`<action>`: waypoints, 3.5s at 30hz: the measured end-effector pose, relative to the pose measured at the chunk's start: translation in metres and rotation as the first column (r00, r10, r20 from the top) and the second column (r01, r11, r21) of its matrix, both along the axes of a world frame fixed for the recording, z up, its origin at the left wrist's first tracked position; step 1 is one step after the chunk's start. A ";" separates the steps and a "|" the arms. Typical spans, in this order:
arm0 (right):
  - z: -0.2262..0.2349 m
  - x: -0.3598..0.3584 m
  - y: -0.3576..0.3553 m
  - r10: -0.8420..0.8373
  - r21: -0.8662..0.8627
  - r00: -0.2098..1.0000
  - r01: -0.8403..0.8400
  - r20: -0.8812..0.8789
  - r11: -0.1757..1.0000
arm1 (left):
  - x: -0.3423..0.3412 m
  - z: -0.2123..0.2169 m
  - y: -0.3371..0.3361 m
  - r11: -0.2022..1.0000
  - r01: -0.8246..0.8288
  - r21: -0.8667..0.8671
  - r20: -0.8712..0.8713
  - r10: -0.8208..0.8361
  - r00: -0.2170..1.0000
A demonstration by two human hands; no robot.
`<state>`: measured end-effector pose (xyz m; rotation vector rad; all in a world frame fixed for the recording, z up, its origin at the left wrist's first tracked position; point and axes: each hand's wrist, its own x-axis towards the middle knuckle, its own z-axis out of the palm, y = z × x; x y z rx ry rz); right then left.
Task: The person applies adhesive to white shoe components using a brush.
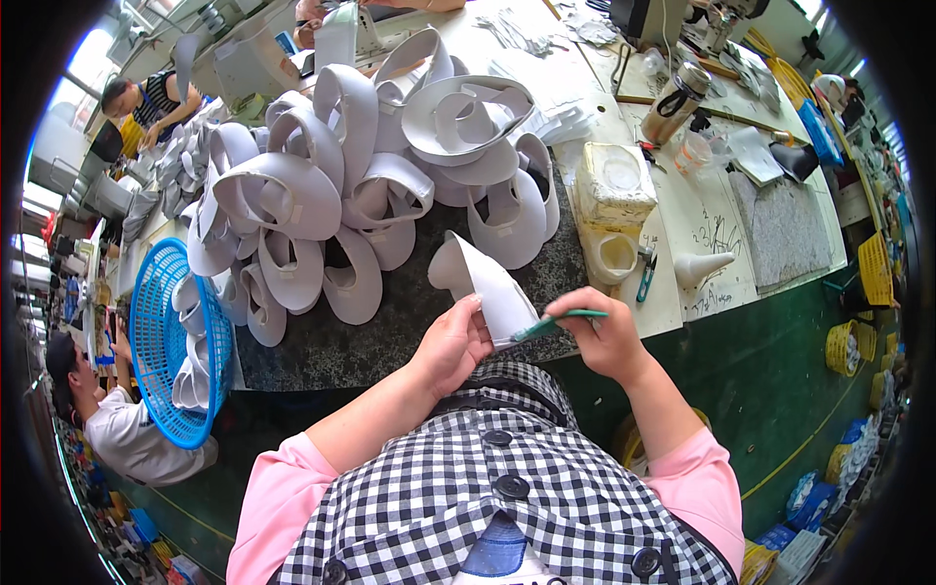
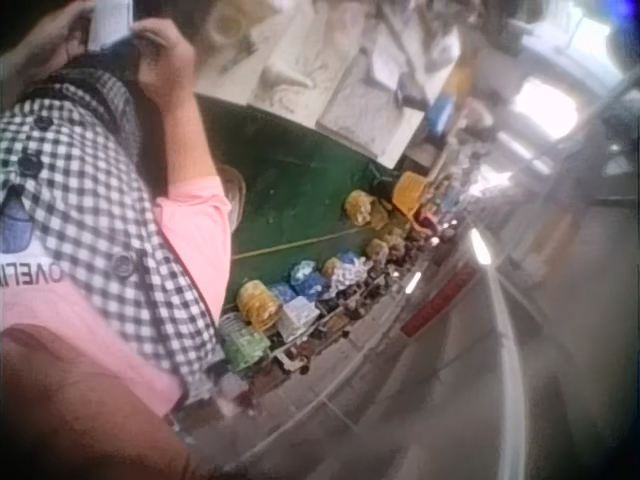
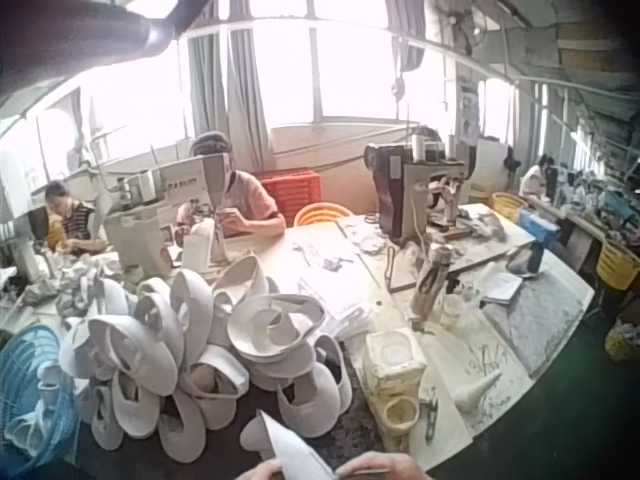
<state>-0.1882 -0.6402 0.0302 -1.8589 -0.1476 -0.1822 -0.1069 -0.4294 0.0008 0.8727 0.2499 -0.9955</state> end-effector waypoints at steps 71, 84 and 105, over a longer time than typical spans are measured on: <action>-0.051 0.022 0.091 -0.175 0.152 0.983 0.164 0.061 0.975 | -0.031 0.065 0.215 0.750 -0.609 0.260 0.222 0.567 0.793; -0.049 0.046 0.190 -0.080 0.159 0.997 0.076 0.016 0.984 | 0.035 0.125 0.532 0.253 -0.914 0.316 0.682 0.610 0.404; -0.037 0.049 0.284 -0.287 -0.028 0.957 0.289 0.050 0.957 | 0.088 -0.095 0.782 -0.160 -0.826 0.540 0.518 0.837 0.176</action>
